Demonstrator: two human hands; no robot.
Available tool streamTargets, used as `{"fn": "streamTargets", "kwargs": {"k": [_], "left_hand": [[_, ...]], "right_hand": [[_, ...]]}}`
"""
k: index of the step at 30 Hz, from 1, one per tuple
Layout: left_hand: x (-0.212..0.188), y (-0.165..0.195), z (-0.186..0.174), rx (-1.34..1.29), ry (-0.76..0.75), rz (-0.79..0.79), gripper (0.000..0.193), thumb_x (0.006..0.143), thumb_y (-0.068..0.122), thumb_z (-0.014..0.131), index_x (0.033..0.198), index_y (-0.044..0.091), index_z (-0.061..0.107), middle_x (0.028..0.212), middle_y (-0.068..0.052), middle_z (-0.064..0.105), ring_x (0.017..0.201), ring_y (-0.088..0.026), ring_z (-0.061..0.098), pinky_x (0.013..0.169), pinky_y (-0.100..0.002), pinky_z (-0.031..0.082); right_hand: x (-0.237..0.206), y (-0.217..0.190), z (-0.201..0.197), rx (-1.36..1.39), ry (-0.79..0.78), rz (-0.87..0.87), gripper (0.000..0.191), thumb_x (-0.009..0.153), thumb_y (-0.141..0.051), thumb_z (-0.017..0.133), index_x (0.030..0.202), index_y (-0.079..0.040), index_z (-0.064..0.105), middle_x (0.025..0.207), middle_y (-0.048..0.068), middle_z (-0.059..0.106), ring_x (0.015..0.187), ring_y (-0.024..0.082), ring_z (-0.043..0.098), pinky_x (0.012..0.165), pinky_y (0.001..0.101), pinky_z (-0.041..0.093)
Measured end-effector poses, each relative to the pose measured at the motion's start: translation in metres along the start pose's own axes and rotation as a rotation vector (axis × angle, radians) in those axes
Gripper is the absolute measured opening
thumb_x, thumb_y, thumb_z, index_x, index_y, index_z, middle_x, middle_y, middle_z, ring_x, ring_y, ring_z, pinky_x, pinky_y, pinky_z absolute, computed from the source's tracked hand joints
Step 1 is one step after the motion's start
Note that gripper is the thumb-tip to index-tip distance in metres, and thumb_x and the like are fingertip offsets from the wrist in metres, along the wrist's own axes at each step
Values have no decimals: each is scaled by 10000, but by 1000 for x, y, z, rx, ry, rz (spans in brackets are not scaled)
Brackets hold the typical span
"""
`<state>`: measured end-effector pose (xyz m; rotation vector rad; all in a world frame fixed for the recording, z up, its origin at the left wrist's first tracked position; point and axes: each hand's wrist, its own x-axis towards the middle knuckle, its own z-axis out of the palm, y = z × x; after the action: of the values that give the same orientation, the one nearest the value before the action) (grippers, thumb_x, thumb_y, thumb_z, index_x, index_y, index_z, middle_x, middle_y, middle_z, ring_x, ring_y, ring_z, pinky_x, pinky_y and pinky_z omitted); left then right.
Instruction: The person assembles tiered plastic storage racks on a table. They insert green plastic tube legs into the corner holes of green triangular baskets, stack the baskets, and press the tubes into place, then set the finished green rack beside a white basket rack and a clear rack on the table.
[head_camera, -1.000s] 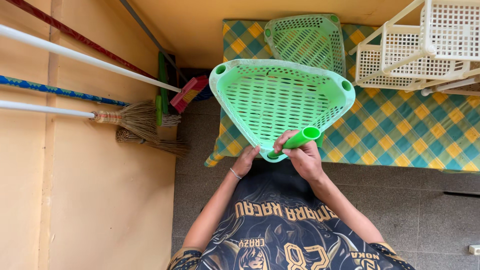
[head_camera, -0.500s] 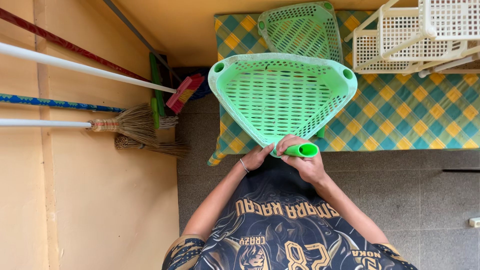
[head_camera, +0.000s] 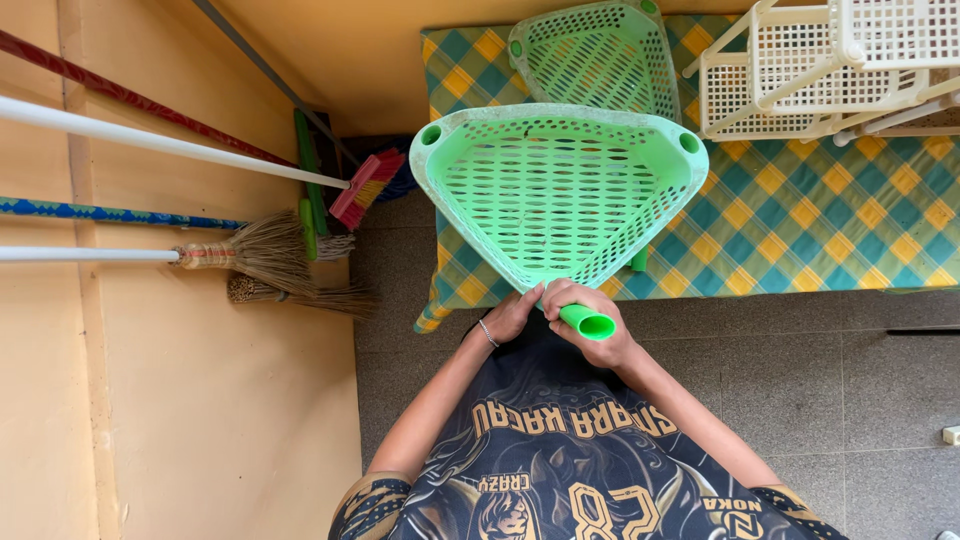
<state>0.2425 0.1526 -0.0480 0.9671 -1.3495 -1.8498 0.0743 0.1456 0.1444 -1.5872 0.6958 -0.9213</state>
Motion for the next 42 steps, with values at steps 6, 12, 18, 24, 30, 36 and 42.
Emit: {"fn": "streamTargets", "kwargs": {"k": [6, 12, 18, 24, 30, 36, 42], "left_hand": [[0, -5, 0, -10, 34, -7, 680, 1083, 537, 321, 1358, -39, 558, 1329, -148, 643, 1253, -231, 560, 1119, -376, 414], [-7, -2, 0, -52, 63, 13, 725, 1058, 547, 393, 1484, -35, 466, 1492, -145, 538, 1396, -243, 467, 1186, -369, 329], [-12, -1, -4, -77, 102, -17, 735, 1042, 548, 437, 1478, -42, 481, 1494, -146, 546, 1395, -259, 476, 1187, -375, 327], [-20, -10, -6, -89, 165, -14, 716, 1041, 530, 457, 1459, -49, 499, 1487, -139, 555, 1392, -252, 480, 1190, -368, 322], [-29, -10, -6, -93, 248, -7, 710, 1041, 523, 462, 1467, -44, 482, 1491, -137, 541, 1398, -244, 465, 1196, -361, 308], [-36, -6, -7, -103, 308, -65, 733, 1020, 549, 477, 1457, -39, 492, 1466, -137, 560, 1363, -240, 494, 1167, -358, 340], [-40, -10, -11, -155, 320, -73, 750, 994, 560, 536, 1409, -66, 539, 1345, -154, 635, 1230, -252, 582, 1073, -368, 444]], "right_hand": [[9, -11, -1, 14, -30, 8, 196, 870, 75, 691, 1000, -45, 607, 971, 94, 646, 971, 265, 637, 1025, 392, 506], [-20, 5, -48, 132, 151, 13, 440, 752, -33, 700, 1177, 45, 617, 1141, 130, 657, 1136, 253, 621, 1076, 393, 462], [-41, 94, -159, 158, 765, 222, 182, 1009, -109, 680, 1096, 47, 644, 945, 107, 666, 834, 189, 641, 780, 327, 544], [-39, 154, -161, -331, 718, 887, 370, 960, -312, 695, 1175, -11, 707, 999, 103, 742, 855, 203, 688, 698, 370, 550], [-30, 166, -132, -788, 535, 885, 649, 841, -458, 832, 1188, 59, 650, 1047, 248, 729, 962, 388, 704, 820, 463, 559], [-28, 172, -142, -526, 548, 1075, 573, 798, -407, 871, 1127, 29, 697, 971, 200, 730, 885, 339, 695, 774, 454, 547], [-42, 181, -159, -418, 581, 788, 431, 859, -316, 828, 1130, 1, 717, 926, 118, 741, 802, 216, 675, 705, 362, 529]]}}
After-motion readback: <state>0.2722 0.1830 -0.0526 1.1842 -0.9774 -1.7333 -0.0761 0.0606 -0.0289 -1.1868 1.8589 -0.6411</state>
